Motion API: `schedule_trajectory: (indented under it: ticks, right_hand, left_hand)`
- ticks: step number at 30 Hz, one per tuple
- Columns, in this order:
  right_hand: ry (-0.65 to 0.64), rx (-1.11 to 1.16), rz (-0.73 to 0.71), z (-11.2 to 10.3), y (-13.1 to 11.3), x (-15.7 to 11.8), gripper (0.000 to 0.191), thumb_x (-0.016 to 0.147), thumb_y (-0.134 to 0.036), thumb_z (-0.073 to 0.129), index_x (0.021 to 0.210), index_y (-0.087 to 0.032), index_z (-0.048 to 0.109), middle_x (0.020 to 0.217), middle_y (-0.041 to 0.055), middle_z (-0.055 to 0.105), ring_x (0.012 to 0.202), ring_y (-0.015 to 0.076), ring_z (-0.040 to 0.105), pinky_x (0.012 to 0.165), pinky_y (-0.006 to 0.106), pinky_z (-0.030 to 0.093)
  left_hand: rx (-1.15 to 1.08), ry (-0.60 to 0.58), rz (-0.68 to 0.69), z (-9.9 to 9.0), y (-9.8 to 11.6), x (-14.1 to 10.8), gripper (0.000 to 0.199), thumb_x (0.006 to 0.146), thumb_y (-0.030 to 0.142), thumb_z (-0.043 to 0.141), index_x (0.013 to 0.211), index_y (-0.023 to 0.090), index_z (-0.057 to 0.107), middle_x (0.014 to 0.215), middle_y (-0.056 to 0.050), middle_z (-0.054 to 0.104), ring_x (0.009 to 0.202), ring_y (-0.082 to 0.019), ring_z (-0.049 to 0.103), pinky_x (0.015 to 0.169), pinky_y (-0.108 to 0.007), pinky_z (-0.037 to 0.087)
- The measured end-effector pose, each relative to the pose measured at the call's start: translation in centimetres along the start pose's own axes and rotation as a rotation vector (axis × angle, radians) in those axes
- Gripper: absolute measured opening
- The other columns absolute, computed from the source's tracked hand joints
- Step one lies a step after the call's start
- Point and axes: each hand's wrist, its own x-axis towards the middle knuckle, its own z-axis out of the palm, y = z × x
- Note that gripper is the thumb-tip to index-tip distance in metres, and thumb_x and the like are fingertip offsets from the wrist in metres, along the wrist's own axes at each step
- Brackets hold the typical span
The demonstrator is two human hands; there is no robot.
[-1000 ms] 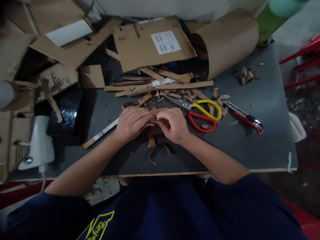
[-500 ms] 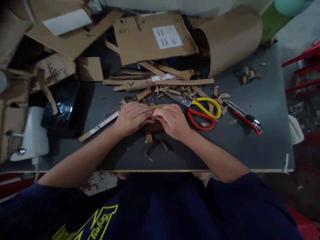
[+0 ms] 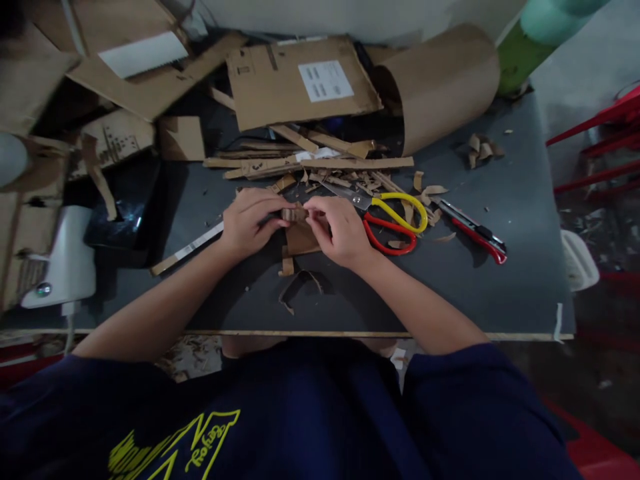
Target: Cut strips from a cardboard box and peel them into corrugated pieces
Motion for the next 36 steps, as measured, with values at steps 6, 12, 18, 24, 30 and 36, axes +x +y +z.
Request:
schedule_trajectory:
  ticks: [6, 12, 18, 24, 30, 36]
  right_hand:
    - [0.0, 0.036, -0.026, 0.3, -0.3, -0.1, 0.024, 0.094, -0.023, 0.064, 0.116, -0.025, 0.055, 0.099, 0.0023, 0.073, 0.092, 0.0184, 0.07, 0.082, 0.035, 0.056]
    - [0.043, 0.022, -0.083, 0.5, -0.4, -0.1, 0.02, 0.094, -0.019, 0.063, 0.111, -0.025, 0.056, 0.095, 0.0007, 0.074, 0.084, 0.017, 0.069, 0.078, 0.034, 0.056]
    - [0.055, 0.043, -0.011, 0.4, -0.8, -0.3, 0.018, 0.092, -0.018, 0.065, 0.106, -0.025, 0.057, 0.09, 0.0002, 0.073, 0.08, 0.0164, 0.068, 0.075, 0.033, 0.055]
    - [0.047, 0.044, 0.05, 0.3, -1.2, -0.4, 0.02, 0.091, -0.016, 0.067, 0.107, -0.024, 0.058, 0.092, 0.001, 0.073, 0.084, 0.0174, 0.068, 0.077, 0.034, 0.057]
    - [0.05, 0.053, 0.006, 0.3, -0.8, -0.3, 0.02, 0.09, -0.014, 0.067, 0.105, -0.024, 0.058, 0.092, 0.0015, 0.074, 0.084, 0.0172, 0.068, 0.077, 0.033, 0.055]
    - [-0.011, 0.126, 0.063, 0.2, -0.6, -0.2, 0.019, 0.09, -0.014, 0.067, 0.102, -0.025, 0.058, 0.09, -0.0005, 0.071, 0.081, 0.0148, 0.066, 0.075, 0.03, 0.054]
  left_hand:
    - [-0.049, 0.01, 0.108, 0.2, 0.7, 0.2, 0.035, 0.104, 0.044, 0.048, 0.106, 0.015, 0.068, 0.096, -0.009, 0.076, 0.093, -0.019, 0.071, 0.082, -0.031, 0.047]
    - [-0.123, -0.01, 0.042, 0.3, 1.4, 0.3, 0.035, 0.104, 0.042, 0.049, 0.104, 0.014, 0.069, 0.094, -0.008, 0.076, 0.092, -0.017, 0.072, 0.084, -0.028, 0.049]
    - [-0.232, -0.061, -0.093, 0.5, 1.8, 0.3, 0.049, 0.102, 0.055, 0.044, 0.098, 0.016, 0.073, 0.088, -0.007, 0.077, 0.085, -0.015, 0.073, 0.081, -0.025, 0.051]
    - [-0.321, -0.039, -0.102, 0.6, 1.9, 0.6, 0.044, 0.101, 0.051, 0.049, 0.097, 0.015, 0.073, 0.088, -0.007, 0.077, 0.082, -0.014, 0.072, 0.079, -0.023, 0.052]
    - [-0.338, -0.061, -0.124, 0.6, 2.0, 0.7, 0.045, 0.101, 0.052, 0.048, 0.097, 0.015, 0.073, 0.089, -0.007, 0.077, 0.084, -0.014, 0.072, 0.08, -0.024, 0.053]
    - [-0.349, -0.092, -0.155, 0.3, 2.1, 0.7, 0.045, 0.1, 0.052, 0.049, 0.095, 0.015, 0.073, 0.088, -0.007, 0.076, 0.084, -0.014, 0.072, 0.079, -0.022, 0.052]
